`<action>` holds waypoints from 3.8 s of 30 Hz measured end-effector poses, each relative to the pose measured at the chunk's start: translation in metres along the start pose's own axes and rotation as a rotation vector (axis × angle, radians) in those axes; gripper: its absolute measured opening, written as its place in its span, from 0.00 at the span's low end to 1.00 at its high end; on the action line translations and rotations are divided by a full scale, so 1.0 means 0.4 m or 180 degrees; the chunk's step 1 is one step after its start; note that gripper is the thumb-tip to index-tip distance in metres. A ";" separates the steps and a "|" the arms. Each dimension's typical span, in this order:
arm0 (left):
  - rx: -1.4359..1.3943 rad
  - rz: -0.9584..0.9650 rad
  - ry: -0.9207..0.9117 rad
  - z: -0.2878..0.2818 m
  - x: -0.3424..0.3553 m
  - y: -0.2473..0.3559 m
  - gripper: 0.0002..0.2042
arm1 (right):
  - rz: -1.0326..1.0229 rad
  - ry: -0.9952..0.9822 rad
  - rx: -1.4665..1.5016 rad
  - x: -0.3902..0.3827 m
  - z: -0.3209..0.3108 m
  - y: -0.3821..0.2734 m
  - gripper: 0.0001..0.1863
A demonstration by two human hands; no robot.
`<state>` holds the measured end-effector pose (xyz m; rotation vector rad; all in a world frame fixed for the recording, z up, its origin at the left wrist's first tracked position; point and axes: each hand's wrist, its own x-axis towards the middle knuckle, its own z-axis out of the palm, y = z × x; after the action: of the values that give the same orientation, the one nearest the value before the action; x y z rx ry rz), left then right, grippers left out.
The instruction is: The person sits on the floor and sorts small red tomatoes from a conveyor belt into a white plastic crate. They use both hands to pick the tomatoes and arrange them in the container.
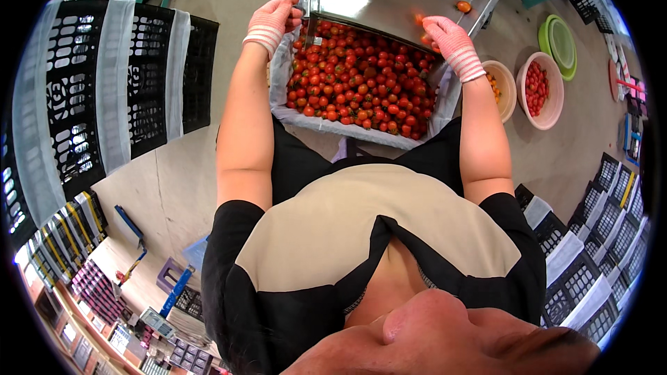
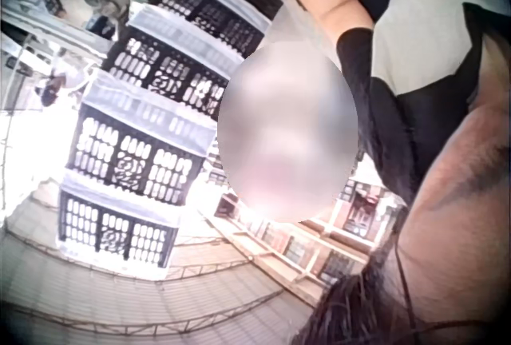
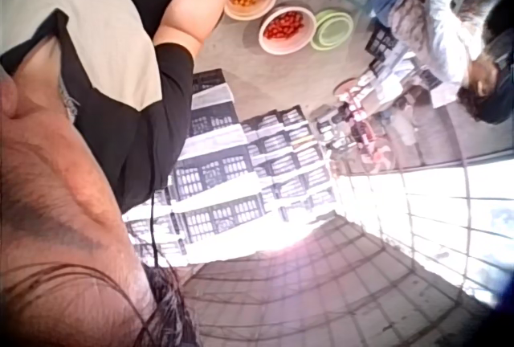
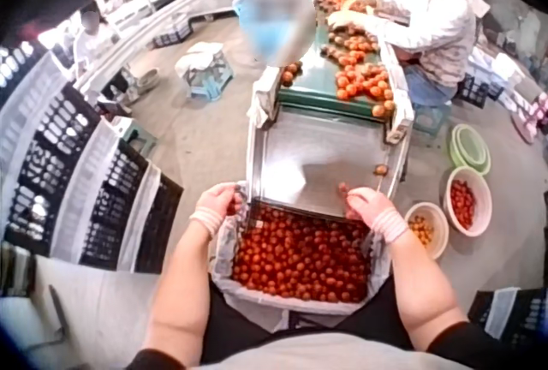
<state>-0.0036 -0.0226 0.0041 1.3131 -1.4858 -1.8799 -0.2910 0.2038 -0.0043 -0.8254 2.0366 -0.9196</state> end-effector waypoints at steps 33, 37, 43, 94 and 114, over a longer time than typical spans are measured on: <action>0.0142 -0.0330 -0.0310 -0.019 0.004 0.026 0.15 | -0.1704 0.0300 -0.3671 -0.009 0.377 0.203 0.21; 0.0085 -0.0306 -0.0372 -0.023 0.001 0.026 0.16 | -0.0823 0.0508 -0.3271 0.069 0.419 0.223 0.21; 0.0037 -0.0390 -0.0340 -0.015 0.009 0.025 0.15 | -0.1719 -0.0771 -0.2851 -0.087 0.492 0.100 0.40; -0.0008 -0.0411 -0.0285 0.001 0.017 0.005 0.16 | 0.0587 -0.0973 -0.2727 -0.408 0.372 0.340 0.31; 0.0017 -0.1058 -0.0007 -0.040 -0.098 -0.067 0.24 | -0.0400 0.1225 -0.0346 -0.008 -0.042 0.063 0.19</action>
<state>0.0348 0.0087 -0.0036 1.6440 -1.3383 -2.0763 -0.3096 0.2253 -0.0157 -0.8965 2.4044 -1.1144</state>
